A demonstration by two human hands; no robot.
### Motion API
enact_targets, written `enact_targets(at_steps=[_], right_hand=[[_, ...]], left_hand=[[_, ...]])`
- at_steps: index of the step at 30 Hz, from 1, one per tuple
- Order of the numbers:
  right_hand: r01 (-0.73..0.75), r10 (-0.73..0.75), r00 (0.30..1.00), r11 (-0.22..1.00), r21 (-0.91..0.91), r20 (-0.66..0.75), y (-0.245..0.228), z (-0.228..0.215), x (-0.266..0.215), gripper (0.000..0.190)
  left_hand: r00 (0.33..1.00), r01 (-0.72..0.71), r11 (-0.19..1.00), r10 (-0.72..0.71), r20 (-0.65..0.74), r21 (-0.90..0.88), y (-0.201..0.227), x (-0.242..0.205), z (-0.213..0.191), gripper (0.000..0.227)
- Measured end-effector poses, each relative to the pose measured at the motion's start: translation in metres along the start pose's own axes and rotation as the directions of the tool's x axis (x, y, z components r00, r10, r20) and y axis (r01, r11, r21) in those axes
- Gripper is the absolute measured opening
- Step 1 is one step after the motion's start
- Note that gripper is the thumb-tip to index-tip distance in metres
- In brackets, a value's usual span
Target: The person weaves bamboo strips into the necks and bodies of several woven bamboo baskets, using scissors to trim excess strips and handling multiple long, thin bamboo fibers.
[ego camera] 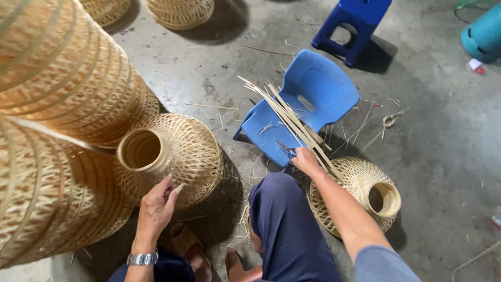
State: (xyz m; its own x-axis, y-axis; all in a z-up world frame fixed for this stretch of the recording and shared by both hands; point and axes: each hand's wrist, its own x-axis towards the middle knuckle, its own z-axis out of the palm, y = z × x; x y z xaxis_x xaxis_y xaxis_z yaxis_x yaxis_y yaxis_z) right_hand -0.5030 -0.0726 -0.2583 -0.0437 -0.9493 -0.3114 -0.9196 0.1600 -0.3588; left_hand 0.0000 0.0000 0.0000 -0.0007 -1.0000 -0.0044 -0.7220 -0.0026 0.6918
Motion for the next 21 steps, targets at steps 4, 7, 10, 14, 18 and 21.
enact_targets(at_steps=[4, 7, 10, 14, 18, 21], right_hand=[[-0.084, 0.089, 0.994, 0.994, 0.067, -0.066, -0.013, 0.026, 0.015, 0.026], [-0.027, 0.03, 0.992, 0.999, 0.024, -0.124, -0.023, 0.034, 0.029, 0.029], [-0.031, 0.035, 0.993, 0.999, 0.038, -0.113, -0.032, 0.037, 0.042, 0.028], [0.238, -0.176, 0.925, 0.96, 0.151, -0.336, -0.043, 0.033, 0.052, 0.031], [0.36, -0.304, 0.792, 0.933, 0.002, -0.529, -0.03, 0.023, 0.057, 0.019], [0.033, -0.033, 0.865, 0.999, -0.01, -0.501, -0.004, 0.012, 0.052, 0.012]], left_hand=[[1.0, 0.001, 1.0, -0.001, 0.02, -0.02, -0.003, 0.009, 0.004, 0.047], [0.992, 0.104, 0.995, -0.103, 0.07, -0.007, 0.001, 0.012, 0.009, 0.047], [0.992, 0.086, 0.994, -0.079, 0.099, -0.066, 0.003, 0.016, 0.012, 0.048], [0.985, 0.088, 0.996, -0.085, 0.149, -0.014, 0.003, 0.02, 0.015, 0.049], [0.986, 0.075, 0.997, -0.071, 0.15, -0.017, 0.001, 0.023, 0.021, 0.05], [0.984, 0.075, 0.996, -0.065, 0.163, -0.054, -0.002, 0.022, 0.024, 0.05]])
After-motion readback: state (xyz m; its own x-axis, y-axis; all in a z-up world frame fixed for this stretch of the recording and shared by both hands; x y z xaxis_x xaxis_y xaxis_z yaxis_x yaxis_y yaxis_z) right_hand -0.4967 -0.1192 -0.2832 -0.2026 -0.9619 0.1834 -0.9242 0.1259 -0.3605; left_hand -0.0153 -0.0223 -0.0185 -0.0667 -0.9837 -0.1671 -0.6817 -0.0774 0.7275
